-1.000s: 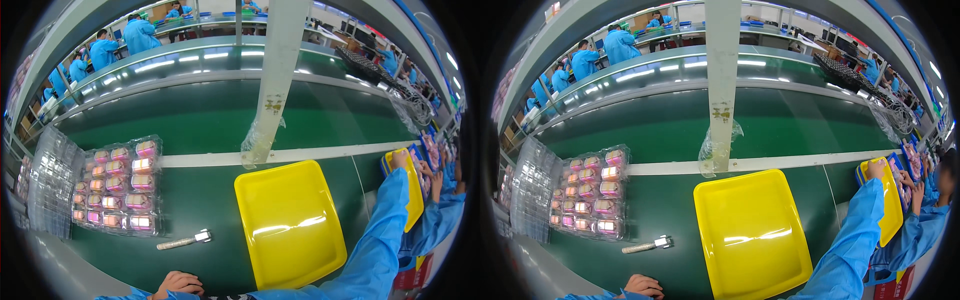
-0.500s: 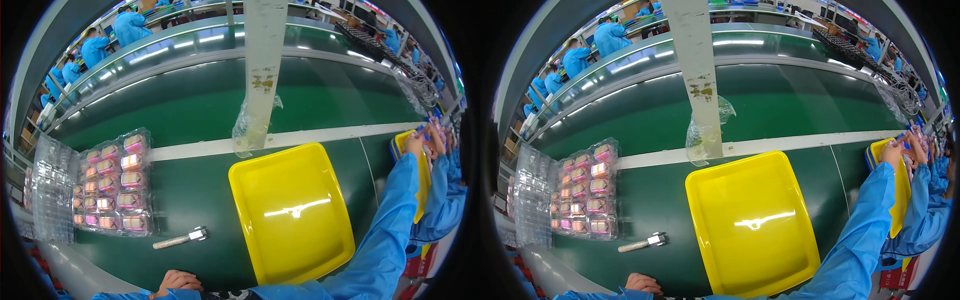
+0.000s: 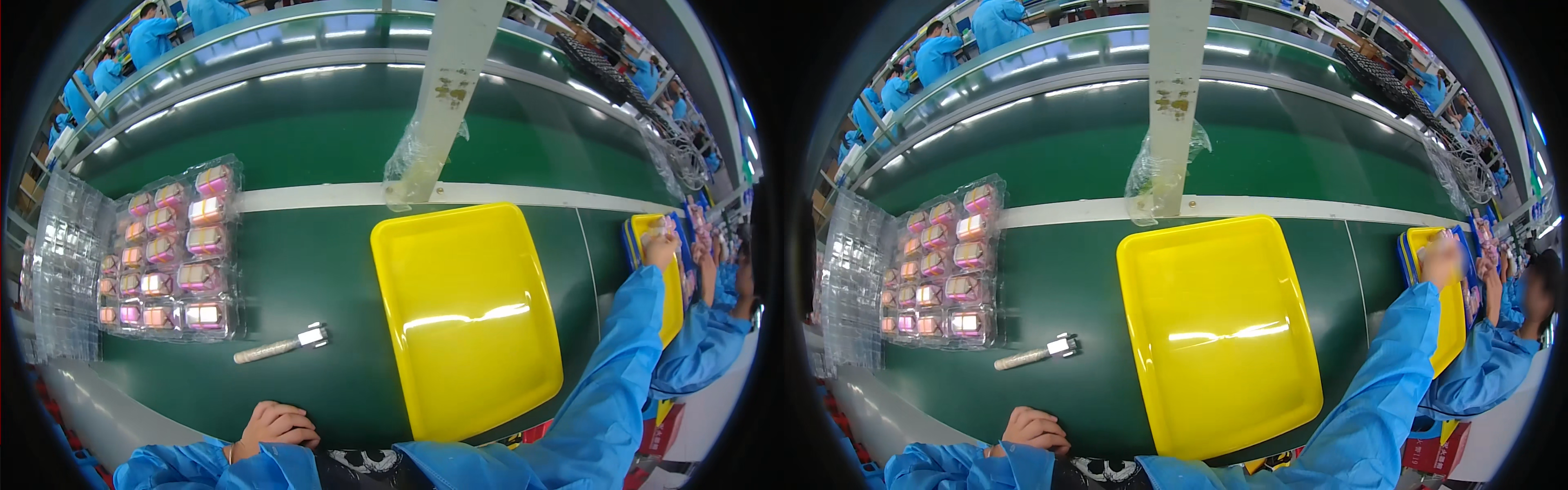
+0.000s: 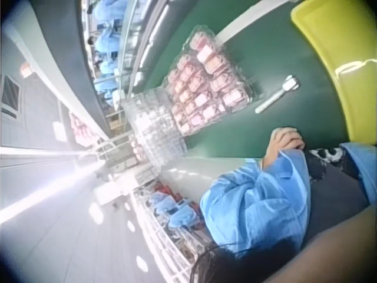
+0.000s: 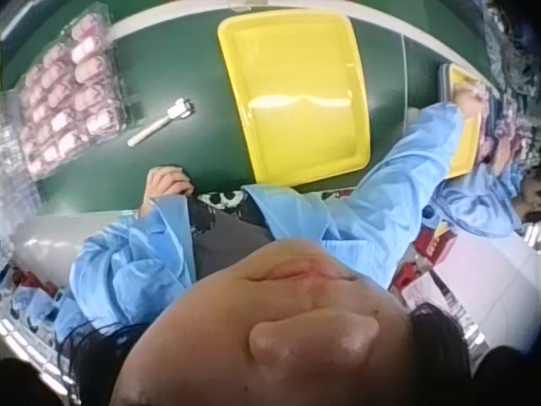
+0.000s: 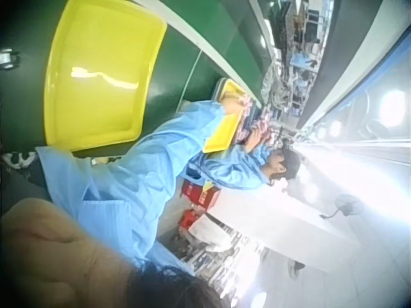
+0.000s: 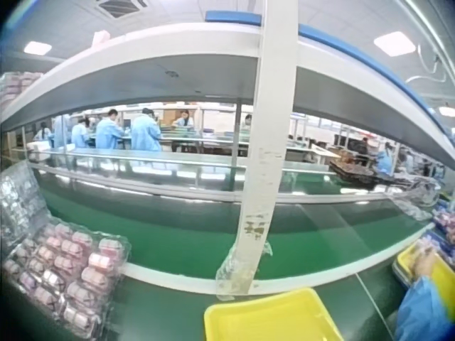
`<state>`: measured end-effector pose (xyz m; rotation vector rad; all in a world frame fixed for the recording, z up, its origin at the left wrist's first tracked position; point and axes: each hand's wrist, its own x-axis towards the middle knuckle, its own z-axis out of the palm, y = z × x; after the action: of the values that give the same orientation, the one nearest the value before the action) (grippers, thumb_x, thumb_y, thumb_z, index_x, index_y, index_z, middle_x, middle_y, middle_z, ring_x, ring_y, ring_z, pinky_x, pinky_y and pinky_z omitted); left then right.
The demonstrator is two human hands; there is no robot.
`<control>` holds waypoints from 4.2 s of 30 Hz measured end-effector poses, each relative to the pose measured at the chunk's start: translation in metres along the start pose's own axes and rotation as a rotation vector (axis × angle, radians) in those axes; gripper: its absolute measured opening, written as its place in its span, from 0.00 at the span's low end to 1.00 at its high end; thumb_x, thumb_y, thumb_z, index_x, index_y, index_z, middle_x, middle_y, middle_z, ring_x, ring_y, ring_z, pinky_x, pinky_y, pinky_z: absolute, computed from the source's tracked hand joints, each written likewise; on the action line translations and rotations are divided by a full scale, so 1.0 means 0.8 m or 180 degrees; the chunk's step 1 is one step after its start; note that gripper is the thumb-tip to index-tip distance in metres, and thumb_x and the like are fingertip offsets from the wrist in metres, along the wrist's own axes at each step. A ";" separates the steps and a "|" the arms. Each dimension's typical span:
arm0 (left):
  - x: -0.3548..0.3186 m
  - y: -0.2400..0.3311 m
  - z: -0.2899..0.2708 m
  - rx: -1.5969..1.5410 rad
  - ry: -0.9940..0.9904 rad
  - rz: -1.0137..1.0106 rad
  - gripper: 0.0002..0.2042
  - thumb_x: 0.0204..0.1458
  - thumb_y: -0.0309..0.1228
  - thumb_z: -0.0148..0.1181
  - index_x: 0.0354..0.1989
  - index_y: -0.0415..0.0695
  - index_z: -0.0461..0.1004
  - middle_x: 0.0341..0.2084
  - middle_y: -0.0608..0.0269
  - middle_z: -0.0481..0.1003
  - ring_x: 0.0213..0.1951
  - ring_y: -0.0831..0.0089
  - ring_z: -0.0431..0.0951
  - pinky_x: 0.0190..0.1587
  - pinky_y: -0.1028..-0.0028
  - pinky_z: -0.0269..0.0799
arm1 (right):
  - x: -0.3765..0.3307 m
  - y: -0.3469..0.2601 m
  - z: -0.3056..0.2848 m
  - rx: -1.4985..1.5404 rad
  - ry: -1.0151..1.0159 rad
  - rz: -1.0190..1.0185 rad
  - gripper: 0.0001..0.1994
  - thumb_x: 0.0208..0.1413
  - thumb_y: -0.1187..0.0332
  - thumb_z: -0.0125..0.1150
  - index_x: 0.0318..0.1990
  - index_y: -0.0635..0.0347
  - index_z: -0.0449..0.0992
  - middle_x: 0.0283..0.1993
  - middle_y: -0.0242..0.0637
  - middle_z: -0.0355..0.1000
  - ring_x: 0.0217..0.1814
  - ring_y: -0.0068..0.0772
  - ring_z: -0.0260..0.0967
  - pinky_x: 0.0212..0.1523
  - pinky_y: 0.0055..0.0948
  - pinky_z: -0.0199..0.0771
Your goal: Assembling small colorful rectangular parts with a pen-like tool on a production line.
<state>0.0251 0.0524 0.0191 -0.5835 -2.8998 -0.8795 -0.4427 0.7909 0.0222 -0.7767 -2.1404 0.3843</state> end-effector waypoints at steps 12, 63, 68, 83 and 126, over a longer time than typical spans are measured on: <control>-0.001 0.006 -0.001 0.0000 0.0243 0.0095 0.07 0.43 0.29 0.69 0.31 0.52 0.77 0.37 0.74 0.76 0.47 0.71 0.76 0.50 0.67 0.67 | -0.157 -0.219 -0.147 0.2700 -0.0826 -0.1428 0.17 0.62 0.65 0.59 0.55 0.61 0.70 0.54 0.40 0.73 0.55 0.33 0.71 0.52 0.29 0.73; 0.055 -0.035 -0.055 -0.0450 0.1706 0.0102 0.29 0.45 0.30 0.71 0.56 0.41 0.65 0.44 0.55 0.76 0.44 0.54 0.77 0.45 0.63 0.73 | -0.666 -0.459 -0.307 0.3152 -0.1644 -0.2196 0.09 0.46 0.77 0.61 0.36 0.59 0.77 0.41 0.41 0.74 0.50 0.46 0.68 0.51 0.40 0.67; -0.021 -0.048 -0.067 -0.0008 0.1732 -0.0201 0.23 0.36 0.36 0.78 0.41 0.45 0.76 0.35 0.61 0.79 0.34 0.60 0.80 0.39 0.67 0.74 | -0.707 -0.470 -0.340 0.3365 -0.2856 -0.3445 0.08 0.45 0.72 0.64 0.35 0.56 0.78 0.34 0.34 0.76 0.39 0.41 0.71 0.43 0.37 0.69; -0.047 -0.071 -0.036 -0.0780 0.1586 -0.0767 0.18 0.40 0.39 0.75 0.37 0.47 0.76 0.27 0.61 0.78 0.30 0.63 0.79 0.32 0.68 0.74 | -0.708 -0.460 -0.330 0.3484 -0.2970 -0.2405 0.10 0.45 0.79 0.54 0.37 0.58 0.72 0.34 0.36 0.68 0.30 0.34 0.69 0.29 0.30 0.69; 0.020 -0.069 -0.046 -0.0041 0.1192 -0.0028 0.12 0.55 0.42 0.58 0.34 0.47 0.80 0.19 0.61 0.76 0.25 0.63 0.77 0.34 0.67 0.68 | -0.705 -0.452 -0.298 0.4765 -0.2777 -0.0635 0.04 0.55 0.80 0.53 0.33 0.61 0.73 0.28 0.24 0.67 0.27 0.11 0.58 0.28 0.15 0.57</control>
<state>-0.0124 -0.0047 0.0236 -0.3602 -2.5629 -0.8980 -0.1281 0.1527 0.0212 0.5752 -1.8006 2.1179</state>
